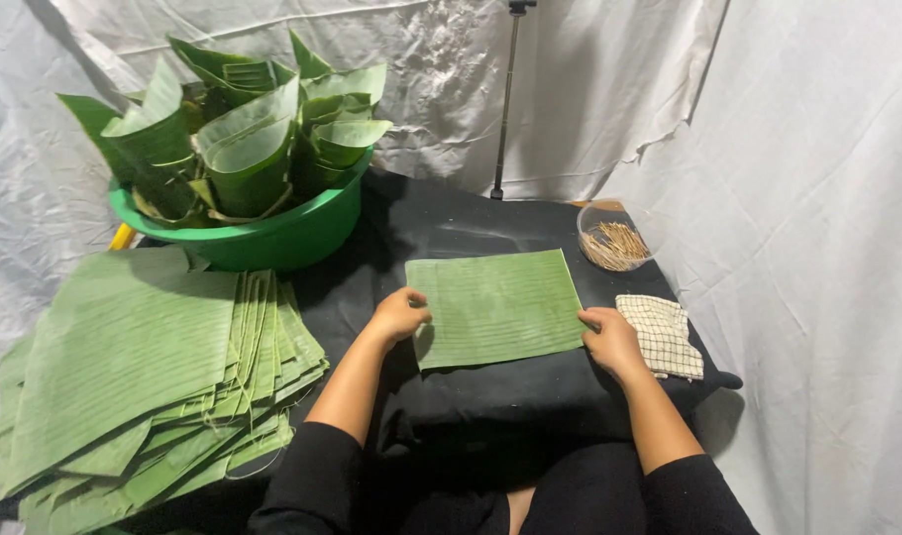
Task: Cleaning banana leaves with a cloth and folding them into cone shapes secured with toothpicks
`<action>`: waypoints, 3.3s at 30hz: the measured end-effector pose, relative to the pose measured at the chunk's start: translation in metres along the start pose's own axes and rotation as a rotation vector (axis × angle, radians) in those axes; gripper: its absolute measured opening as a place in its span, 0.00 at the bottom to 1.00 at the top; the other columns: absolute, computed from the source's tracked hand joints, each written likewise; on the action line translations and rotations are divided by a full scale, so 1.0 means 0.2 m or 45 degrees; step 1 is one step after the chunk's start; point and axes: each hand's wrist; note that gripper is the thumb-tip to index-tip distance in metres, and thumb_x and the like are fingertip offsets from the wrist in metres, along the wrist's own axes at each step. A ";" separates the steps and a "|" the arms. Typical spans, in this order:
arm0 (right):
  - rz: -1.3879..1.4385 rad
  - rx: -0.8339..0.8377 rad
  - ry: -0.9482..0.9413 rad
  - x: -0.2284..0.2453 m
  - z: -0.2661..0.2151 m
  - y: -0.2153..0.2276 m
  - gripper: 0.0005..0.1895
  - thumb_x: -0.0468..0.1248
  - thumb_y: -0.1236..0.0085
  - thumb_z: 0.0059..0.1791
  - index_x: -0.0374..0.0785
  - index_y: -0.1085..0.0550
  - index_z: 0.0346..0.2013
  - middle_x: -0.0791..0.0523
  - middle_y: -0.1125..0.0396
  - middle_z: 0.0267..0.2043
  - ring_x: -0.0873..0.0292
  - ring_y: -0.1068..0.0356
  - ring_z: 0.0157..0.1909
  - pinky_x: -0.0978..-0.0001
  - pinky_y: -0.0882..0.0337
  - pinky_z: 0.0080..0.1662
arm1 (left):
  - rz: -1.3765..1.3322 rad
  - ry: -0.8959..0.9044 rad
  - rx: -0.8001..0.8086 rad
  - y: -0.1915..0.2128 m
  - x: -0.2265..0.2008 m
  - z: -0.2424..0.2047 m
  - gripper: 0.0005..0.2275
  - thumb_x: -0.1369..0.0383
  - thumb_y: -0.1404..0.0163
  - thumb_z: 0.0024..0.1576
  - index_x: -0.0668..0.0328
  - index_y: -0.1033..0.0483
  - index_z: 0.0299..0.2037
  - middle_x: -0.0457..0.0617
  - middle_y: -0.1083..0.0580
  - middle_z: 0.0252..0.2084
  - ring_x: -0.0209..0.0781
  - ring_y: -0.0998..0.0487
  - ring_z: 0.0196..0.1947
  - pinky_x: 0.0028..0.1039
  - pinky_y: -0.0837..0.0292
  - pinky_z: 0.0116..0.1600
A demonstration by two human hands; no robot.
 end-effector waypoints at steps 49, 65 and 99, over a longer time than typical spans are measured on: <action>-0.295 0.523 0.396 1.17 -0.08 -0.08 0.25 0.58 0.57 0.55 0.74 0.39 0.68 0.61 0.58 0.80 0.40 0.63 0.79 0.23 0.59 0.68 | 0.126 -0.254 0.092 0.11 -0.19 -0.16 0.21 0.73 0.43 0.53 0.52 0.21 0.58 0.60 0.23 0.53 0.62 0.25 0.59 0.44 0.27 0.62; -0.446 0.159 -0.090 0.55 0.14 0.07 0.22 0.55 0.56 0.55 0.80 0.37 0.66 0.64 0.51 0.77 0.46 0.52 0.76 0.40 0.43 0.65 | 0.046 -0.160 0.143 0.15 -0.22 -0.20 0.22 0.72 0.44 0.56 0.50 0.24 0.63 0.62 0.27 0.61 0.64 0.30 0.65 0.47 0.31 0.65; -0.585 0.206 -0.149 0.65 0.57 -0.12 0.29 0.53 0.65 0.55 0.75 0.43 0.72 0.65 0.56 0.80 0.44 0.54 0.75 0.41 0.45 0.65 | -0.120 0.009 -0.023 0.10 -0.14 -0.09 0.06 0.68 0.41 0.51 0.45 0.13 0.36 0.48 0.17 0.34 0.53 0.18 0.47 0.36 0.22 0.52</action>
Point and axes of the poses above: each hand's wrist, its own z-axis towards the middle knuckle, its own y-axis out of the back of the hand, x = y × z
